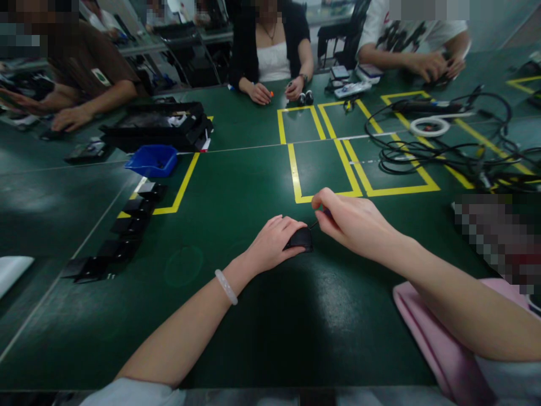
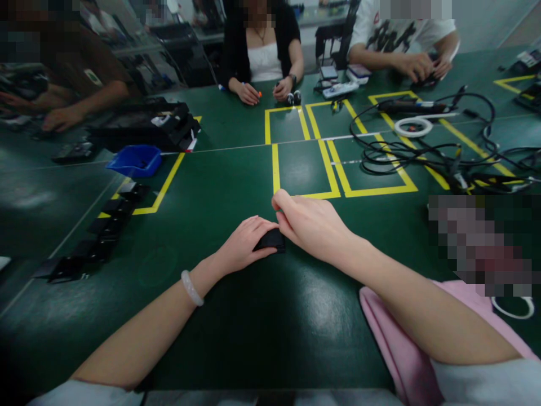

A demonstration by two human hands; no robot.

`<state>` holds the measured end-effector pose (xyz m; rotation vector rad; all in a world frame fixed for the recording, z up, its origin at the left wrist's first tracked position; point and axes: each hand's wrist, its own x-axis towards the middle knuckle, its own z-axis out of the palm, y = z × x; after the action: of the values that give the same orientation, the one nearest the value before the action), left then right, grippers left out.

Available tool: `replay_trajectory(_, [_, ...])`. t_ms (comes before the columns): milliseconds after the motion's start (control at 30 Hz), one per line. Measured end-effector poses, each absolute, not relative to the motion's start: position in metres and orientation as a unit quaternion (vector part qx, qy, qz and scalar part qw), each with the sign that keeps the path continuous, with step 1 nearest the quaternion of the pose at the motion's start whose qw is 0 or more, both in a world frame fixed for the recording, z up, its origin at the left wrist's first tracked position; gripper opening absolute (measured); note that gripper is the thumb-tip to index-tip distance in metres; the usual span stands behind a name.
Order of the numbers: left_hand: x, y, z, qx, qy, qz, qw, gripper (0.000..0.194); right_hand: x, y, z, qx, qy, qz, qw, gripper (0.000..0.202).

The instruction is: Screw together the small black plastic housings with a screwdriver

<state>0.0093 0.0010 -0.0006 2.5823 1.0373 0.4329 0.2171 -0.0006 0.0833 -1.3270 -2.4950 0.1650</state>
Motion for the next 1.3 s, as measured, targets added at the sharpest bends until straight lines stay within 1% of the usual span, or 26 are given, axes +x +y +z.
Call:
replay_trajectory(133, [0.009, 0.0011, -0.001, 0.905, 0.362, 0.154, 0.162, 0.041, 0.2174, -0.0006, 0.0842, -0.445, -0.879, 0.072, 0.157, 0.012])
replay_trajectory(300, [0.009, 0.0013, -0.0032, 0.905, 0.362, 0.157, 0.158, 0.04, 0.2182, 0.0, 0.083, -0.443, -0.883, 0.075, 0.138, 0.021])
replay_trajectory(567, [0.009, 0.0015, -0.001, 0.905, 0.359, 0.157, 0.166, 0.04, 0.2171, 0.0, 0.0828, -0.451, -0.875, 0.08, 0.157, 0.012])
replay_trajectory(667, [0.0092, 0.0014, -0.0008, 0.905, 0.359, 0.157, 0.165, 0.04, 0.217, -0.0008, 0.0833, -0.45, -0.876, 0.081, 0.154, 0.011])
replay_trajectory(967, [0.0096, 0.0016, -0.0038, 0.906, 0.36, 0.16, 0.156, 0.038, 0.2178, -0.0001, 0.0817, -0.441, -0.883, 0.078, 0.141, 0.022])
replay_trajectory(1300, [0.0092, 0.0021, -0.0043, 0.907, 0.357, 0.162, 0.152, 0.04, 0.218, -0.0005, 0.0814, -0.441, -0.883, 0.079, 0.139, 0.025])
